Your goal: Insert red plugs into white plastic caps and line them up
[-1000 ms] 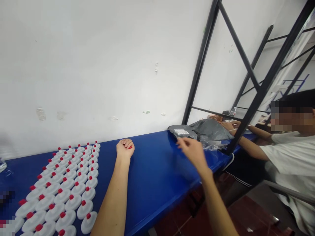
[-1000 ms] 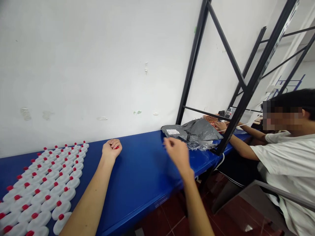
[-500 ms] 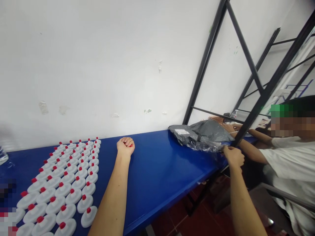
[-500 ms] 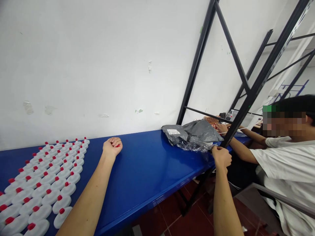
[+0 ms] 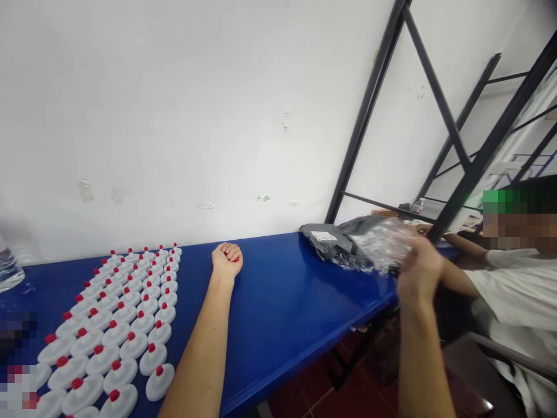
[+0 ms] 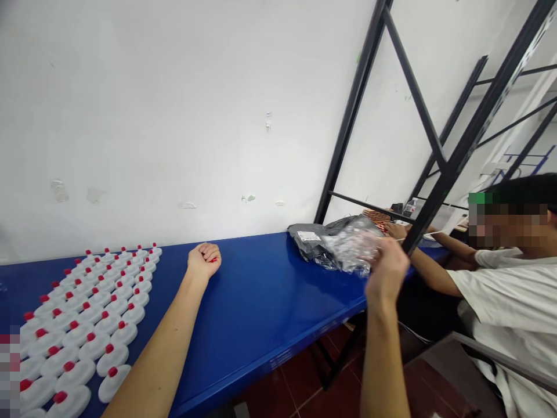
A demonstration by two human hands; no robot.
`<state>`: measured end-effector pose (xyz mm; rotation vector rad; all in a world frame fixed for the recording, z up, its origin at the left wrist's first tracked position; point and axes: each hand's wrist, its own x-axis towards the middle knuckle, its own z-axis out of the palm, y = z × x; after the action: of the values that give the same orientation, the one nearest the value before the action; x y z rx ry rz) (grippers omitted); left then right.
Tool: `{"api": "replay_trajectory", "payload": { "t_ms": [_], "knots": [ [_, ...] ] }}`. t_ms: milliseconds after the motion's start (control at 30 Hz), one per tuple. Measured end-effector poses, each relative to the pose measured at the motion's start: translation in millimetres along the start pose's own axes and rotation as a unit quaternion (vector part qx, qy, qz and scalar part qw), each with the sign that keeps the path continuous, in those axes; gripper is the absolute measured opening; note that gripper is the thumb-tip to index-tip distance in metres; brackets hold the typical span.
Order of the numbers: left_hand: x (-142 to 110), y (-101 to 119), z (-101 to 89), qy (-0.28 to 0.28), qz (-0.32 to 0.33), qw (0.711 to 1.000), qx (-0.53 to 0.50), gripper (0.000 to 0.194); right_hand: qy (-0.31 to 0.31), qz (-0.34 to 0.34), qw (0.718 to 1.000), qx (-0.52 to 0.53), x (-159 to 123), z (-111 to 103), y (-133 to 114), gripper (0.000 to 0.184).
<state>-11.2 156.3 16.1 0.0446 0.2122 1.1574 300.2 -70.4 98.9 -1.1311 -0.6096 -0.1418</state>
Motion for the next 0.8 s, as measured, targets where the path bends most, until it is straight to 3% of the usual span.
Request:
{"api": "replay_trajectory", "payload": {
  "t_ms": [67, 133, 267, 400, 500, 600, 700, 800],
  "knots": [
    [-3.3, -0.6, 0.9, -0.013, -0.016, 1.0, 0.023, 0.035, -0.158, 0.007, 0.984, 0.082, -18.2, 37.0, 6.0, 0.016],
    [-6.5, -1.7, 3.0, -0.025, -0.035, 0.998, 0.052, 0.036, -0.247, 0.034, 0.961, 0.119, -37.7, 67.5, 13.8, 0.017],
    [-10.5, -7.6, 9.7, -0.042, -0.07, 0.989, 0.122, 0.039, -0.368, 0.115, 0.918, 0.098, -67.7, 107.4, 25.4, 0.019],
    [-12.8, -16.8, 11.7, -0.049, -0.096, 0.972, 0.209, 0.039, -0.471, 0.191, 0.857, 0.089, -80.5, 135.2, 34.7, 0.02],
    [-14.2, -21.9, 6.5, -0.039, -0.105, 0.949, 0.295, 0.035, -0.53, 0.199, 0.823, 0.053, -87.5, 153.6, 45.4, 0.033],
    [-14.7, -26.0, -1.4, -0.023, -0.082, 0.919, 0.385, 0.035, -0.563, 0.144, 0.814, -0.002, -96.8, 166.5, 59.5, 0.039],
    [-14.5, -33.0, -7.9, -0.013, -0.041, 0.879, 0.474, 0.037, -0.561, 0.107, 0.821, -0.018, -105.8, 171.5, 72.9, 0.038],
    [-13.9, -42.5, -11.5, 0.002, 0.007, 0.832, 0.554, 0.038, -0.518, 0.081, 0.851, -0.03, -111.1, 170.7, 81.0, 0.036]
  ]
}}
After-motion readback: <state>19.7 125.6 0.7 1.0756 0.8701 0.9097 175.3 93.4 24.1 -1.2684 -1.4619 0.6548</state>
